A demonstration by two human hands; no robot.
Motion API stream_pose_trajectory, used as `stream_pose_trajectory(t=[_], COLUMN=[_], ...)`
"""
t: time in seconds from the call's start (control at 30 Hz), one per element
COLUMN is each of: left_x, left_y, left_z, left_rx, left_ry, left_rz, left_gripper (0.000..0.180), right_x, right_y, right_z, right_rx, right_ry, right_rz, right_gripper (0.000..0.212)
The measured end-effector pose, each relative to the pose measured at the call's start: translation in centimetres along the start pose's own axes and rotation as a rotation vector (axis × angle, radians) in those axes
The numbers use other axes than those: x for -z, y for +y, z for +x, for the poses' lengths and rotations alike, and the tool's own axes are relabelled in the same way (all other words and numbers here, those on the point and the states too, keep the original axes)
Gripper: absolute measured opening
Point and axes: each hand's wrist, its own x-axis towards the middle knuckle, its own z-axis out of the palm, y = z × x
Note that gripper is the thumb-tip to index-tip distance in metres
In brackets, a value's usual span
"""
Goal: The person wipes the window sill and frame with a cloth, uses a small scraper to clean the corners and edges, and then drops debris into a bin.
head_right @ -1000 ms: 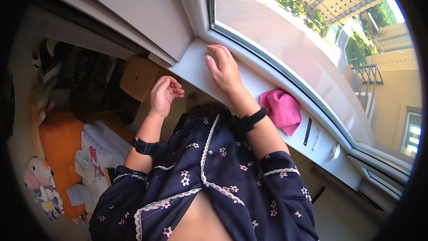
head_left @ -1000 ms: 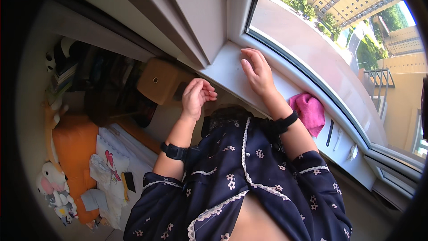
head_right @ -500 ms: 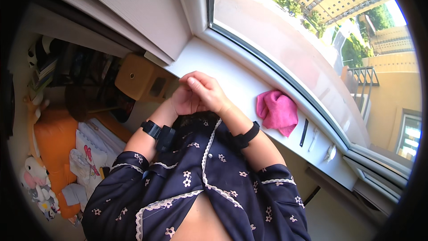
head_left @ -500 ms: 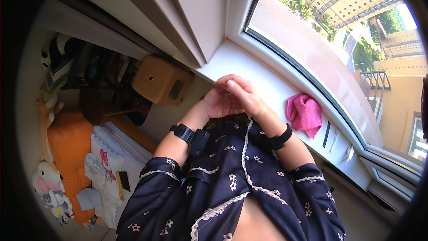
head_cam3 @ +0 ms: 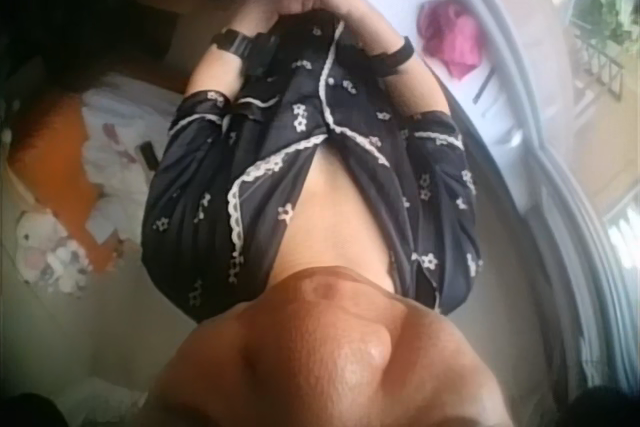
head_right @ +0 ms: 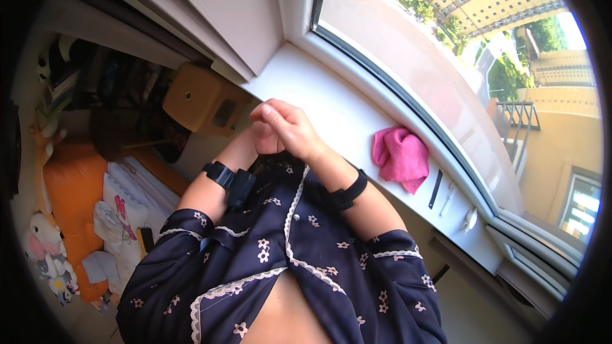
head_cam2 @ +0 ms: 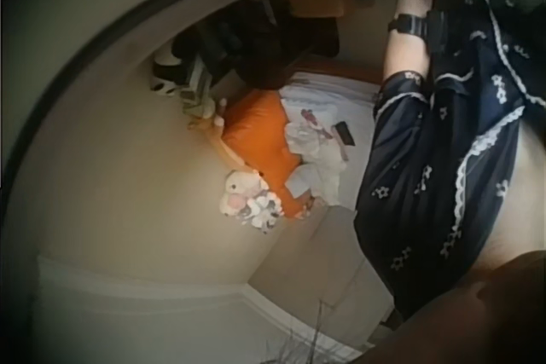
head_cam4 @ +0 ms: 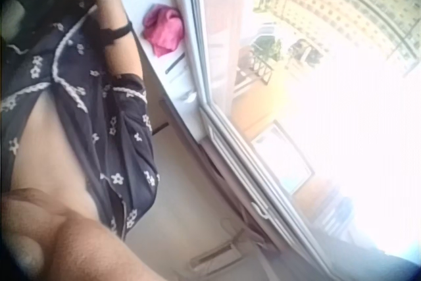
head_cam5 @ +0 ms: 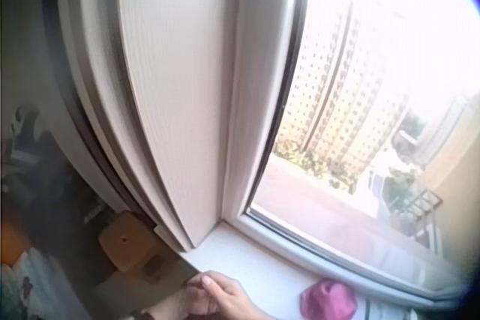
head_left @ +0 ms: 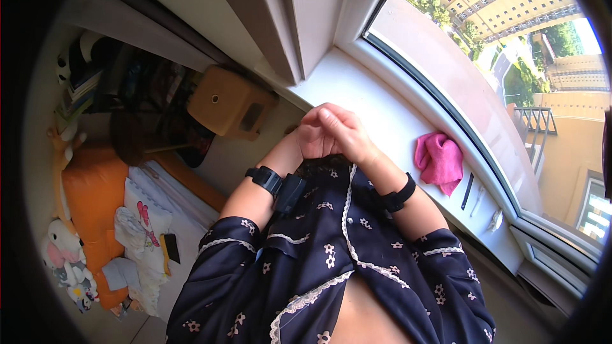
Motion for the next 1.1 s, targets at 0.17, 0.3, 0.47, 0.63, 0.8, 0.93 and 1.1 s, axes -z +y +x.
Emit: stream_pose_trajectory(t=[0.17, 0.3, 0.47, 0.63, 0.8, 0.93, 1.1], left_x=[-3.9, -2.2, -2.5, -2.9, -2.8, -1.0, -1.1], left_y=[1.9, 1.3, 0.0, 0.5, 0.6, 0.5, 0.5], left_z=[0.4, 0.0, 0.3, 0.1, 0.3, -0.5, -0.8], left_rx=[0.245, 0.252, -0.073, 0.148, 0.272, 0.266, 0.263], left_ry=[0.235, 0.166, 0.085, 0.056, 0.198, 0.181, 0.159], left_rz=[-0.091, -0.043, 0.202, 0.027, -0.058, -0.180, -0.221], left_gripper=[0.056, 0.055, 0.049, 0.043, 0.046, 0.044, 0.041], right_x=[4.7, 2.8, -0.7, 1.5, 6.0, 8.3, 10.2], right_y=[-1.0, 0.4, 0.2, -0.2, 0.1, -4.0, -2.4], right_z=[1.6, 1.0, -0.9, -2.3, -6.6, -12.4, -17.4], right_rx=[0.154, 0.044, -0.098, -0.052, -0.012, 0.047, -0.037], right_ry=[0.365, 0.253, -0.064, 0.136, 0.212, 0.578, 0.794], right_rz=[0.170, 0.052, 0.096, 0.096, -0.007, -0.247, -1.297], right_gripper=[0.032, 0.028, 0.028, 0.026, 0.023, 0.013, 0.043])
